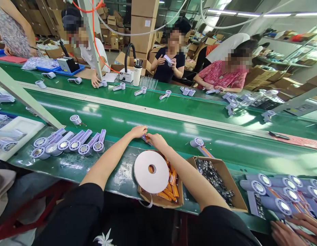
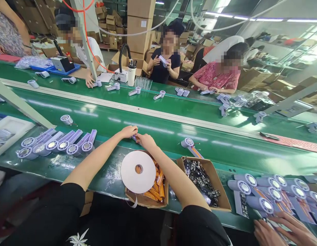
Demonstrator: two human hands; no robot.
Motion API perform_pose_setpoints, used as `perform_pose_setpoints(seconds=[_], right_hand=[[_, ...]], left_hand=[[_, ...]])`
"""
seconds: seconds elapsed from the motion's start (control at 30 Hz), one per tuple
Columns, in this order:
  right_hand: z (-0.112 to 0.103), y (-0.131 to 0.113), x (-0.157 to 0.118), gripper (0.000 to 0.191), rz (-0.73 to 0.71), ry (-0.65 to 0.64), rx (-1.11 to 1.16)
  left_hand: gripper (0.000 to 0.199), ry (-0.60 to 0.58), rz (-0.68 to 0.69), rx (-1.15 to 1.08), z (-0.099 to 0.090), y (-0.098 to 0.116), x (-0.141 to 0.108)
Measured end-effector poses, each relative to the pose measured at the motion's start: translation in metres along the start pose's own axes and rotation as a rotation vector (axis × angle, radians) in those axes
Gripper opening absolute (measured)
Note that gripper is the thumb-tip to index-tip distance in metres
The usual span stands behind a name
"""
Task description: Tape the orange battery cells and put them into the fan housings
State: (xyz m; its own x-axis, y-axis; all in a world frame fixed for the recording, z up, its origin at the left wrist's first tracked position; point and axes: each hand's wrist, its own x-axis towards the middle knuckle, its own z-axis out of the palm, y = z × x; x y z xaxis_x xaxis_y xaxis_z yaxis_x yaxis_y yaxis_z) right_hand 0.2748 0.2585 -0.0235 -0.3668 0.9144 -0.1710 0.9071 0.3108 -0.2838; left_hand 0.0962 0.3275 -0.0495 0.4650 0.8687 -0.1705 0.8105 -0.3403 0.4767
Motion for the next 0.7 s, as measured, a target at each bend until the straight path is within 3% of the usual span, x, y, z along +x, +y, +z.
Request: perform_pose_setpoints(seconds=[0.17,0.27,0.33,0.4,0.53,0.6,0.7], right_hand=[[-0.014,-0.023,0.013,0.027,-0.009,-0.038,-0.007],[-0.035,-0.026,-0.004,0.022,-0.049,0.026,0.076],[-0.048,-0.019,-0.038,0.028,-0.075,0.134,0.149],[-0.052,-0.005,-0.091,0.038,-0.071,0.260,0.213],[-0.031,0.020,-0.204,0.036,-0.004,0.488,0.465],[-0.014,0.023,-0.242,0.033,0.034,0.537,0.592],[0.009,0.016,-0.271,0.034,0.112,0.544,0.685]], left_hand=[[0.036,0.043,-0.044,0.074,-0.010,0.022,-0.007],[0.035,0.137,-0.032,0.125,-0.021,0.041,-0.028],[0.041,0.215,0.034,0.150,-0.023,0.055,-0.057],[0.046,0.228,0.175,0.161,-0.018,0.066,-0.097],[0.058,-0.015,0.512,0.194,0.002,0.077,-0.180],[0.069,-0.128,0.534,0.224,0.005,0.079,-0.207],[0.086,-0.187,0.490,0.246,-0.002,0.081,-0.226]])
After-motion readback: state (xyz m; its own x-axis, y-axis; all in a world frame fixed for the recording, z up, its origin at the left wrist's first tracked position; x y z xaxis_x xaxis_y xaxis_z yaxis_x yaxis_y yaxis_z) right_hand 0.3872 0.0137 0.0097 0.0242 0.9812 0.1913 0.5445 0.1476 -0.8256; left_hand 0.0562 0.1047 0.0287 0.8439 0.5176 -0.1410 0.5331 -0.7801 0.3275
